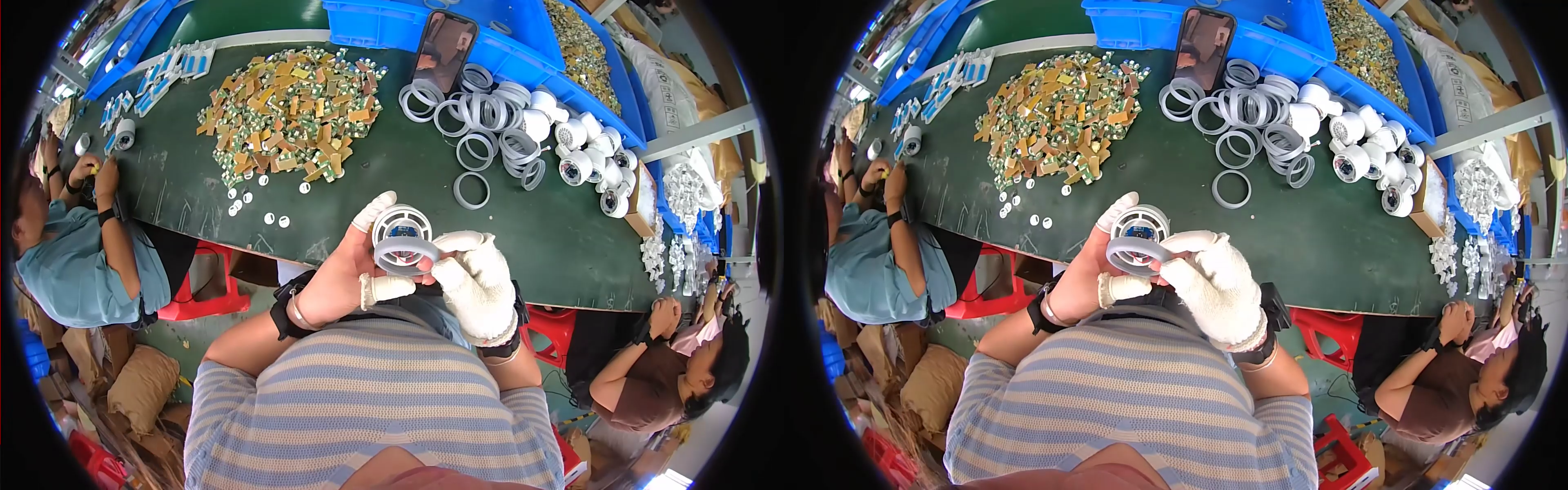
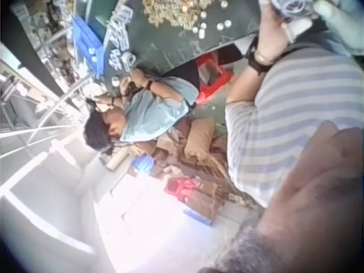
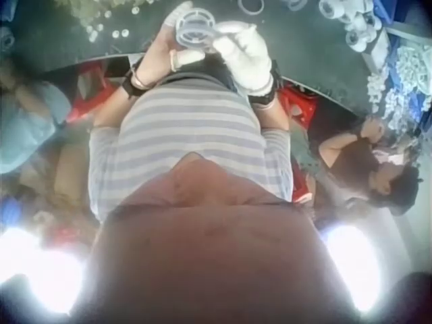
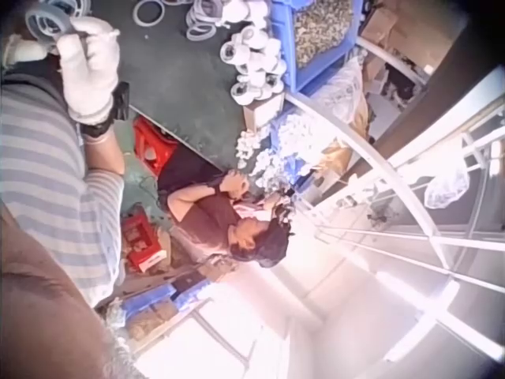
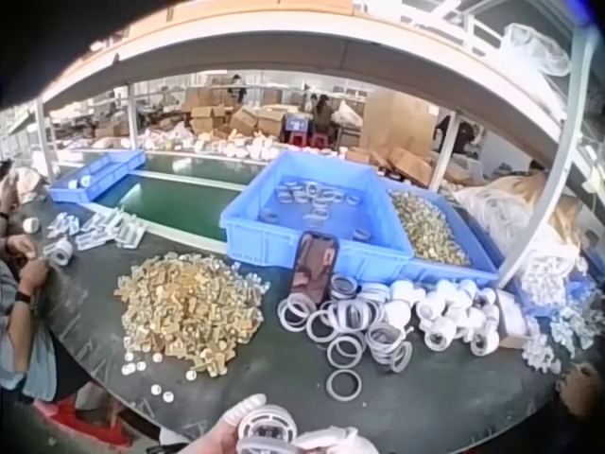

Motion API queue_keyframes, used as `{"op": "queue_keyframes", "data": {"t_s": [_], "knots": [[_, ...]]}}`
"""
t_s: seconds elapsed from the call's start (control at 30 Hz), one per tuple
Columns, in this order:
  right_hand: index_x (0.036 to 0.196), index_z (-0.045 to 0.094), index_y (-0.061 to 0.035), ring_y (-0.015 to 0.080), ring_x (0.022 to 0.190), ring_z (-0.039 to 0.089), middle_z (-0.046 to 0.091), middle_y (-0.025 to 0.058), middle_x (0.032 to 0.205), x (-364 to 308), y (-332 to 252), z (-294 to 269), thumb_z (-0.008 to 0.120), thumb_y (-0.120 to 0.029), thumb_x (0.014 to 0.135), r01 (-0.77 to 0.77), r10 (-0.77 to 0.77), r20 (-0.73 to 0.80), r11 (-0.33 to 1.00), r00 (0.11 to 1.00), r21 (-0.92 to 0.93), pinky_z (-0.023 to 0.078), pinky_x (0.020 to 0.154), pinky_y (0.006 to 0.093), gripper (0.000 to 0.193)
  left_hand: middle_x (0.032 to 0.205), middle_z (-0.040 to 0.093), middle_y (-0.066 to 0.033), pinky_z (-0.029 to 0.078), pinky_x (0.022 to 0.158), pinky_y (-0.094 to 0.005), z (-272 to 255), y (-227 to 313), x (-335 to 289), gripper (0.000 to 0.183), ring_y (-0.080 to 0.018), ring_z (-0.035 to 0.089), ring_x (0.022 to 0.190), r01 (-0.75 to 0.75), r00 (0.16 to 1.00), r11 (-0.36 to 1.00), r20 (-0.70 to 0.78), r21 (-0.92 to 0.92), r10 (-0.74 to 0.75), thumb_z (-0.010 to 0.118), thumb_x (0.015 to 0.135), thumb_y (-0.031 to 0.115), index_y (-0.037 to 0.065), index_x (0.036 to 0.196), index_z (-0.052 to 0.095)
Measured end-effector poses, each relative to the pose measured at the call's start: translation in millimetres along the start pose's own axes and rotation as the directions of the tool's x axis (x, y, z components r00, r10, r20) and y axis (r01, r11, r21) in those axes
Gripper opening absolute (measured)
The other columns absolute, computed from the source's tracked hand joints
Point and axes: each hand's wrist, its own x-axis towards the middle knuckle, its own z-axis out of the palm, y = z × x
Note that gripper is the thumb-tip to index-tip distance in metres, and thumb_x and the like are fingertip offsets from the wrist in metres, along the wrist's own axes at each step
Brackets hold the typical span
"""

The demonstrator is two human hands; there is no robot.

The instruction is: Assembling small plastic components by fitting white rings onto grey bases at an industrial workbench.

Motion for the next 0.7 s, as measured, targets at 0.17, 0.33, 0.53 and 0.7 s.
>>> {"op": "queue_keyframes", "data": {"t_s": [0.17, 0.33, 0.53, 0.7], "knots": [[0.117, 0.065, 0.0030, 0.0185, 0.098, 0.067, 0.070, 0.0127, 0.109, 2.0, 7.0, -0.6, 0.069, -0.010, 0.100, 0.137, -0.156, -0.046, 0.947, 0.987, -0.292, 0.054, 0.086, 0.0314, 0.022, 0.148, 0.051, -0.0088, 0.051, 0.111, -0.0414, -8.2, -4.3, 0.4, 0.103, -0.0228, 0.059, 0.132, -0.062, 0.997, 0.994, -0.034, 0.093, 0.066, 0.078, 0.086, -0.012, 0.018, 0.167, 0.021], [0.125, 0.065, -0.0003, 0.0245, 0.110, 0.063, 0.064, 0.0178, 0.130, 16.0, 10.3, -11.4, 0.074, -0.016, 0.089, 0.191, -0.231, -0.031, 0.866, 0.972, -0.463, 0.050, 0.092, 0.0374, 0.041, 0.148, 0.054, -0.0065, 0.049, 0.111, -0.0401, -8.9, -4.6, -4.2, 0.094, -0.0209, 0.058, 0.134, -0.083, 0.996, 0.969, 0.007, 0.234, 0.084, 0.079, 0.087, -0.010, 0.013, 0.164, 0.030], [0.122, 0.069, -0.0082, 0.0392, 0.093, 0.064, 0.066, 0.0163, 0.107, 23.9, 4.3, 9.1, 0.089, -0.033, 0.073, 0.400, -0.385, 0.210, 0.523, 0.899, -0.753, 0.053, 0.083, 0.0453, 0.058, 0.143, 0.060, -0.0113, 0.051, 0.106, -0.0396, -7.0, -5.8, -3.0, 0.077, -0.0244, 0.061, 0.131, -0.343, 0.937, 0.749, 0.264, 0.567, 0.229, 0.086, 0.083, -0.003, 0.010, 0.151, 0.051], [0.112, 0.071, -0.0072, 0.0360, 0.088, 0.063, 0.067, 0.0145, 0.098, 24.4, 5.8, 17.1, 0.085, -0.027, 0.076, 0.370, -0.370, 0.170, 0.582, 0.913, -0.724, 0.053, 0.080, 0.0443, 0.043, 0.139, 0.063, -0.0115, 0.053, 0.100, -0.0383, -8.6, 1.5, -11.2, 0.080, -0.0232, 0.064, 0.123, -0.309, 0.949, 0.644, 0.273, 0.700, 0.158, 0.090, 0.082, 0.004, 0.011, 0.151, 0.050]]}}
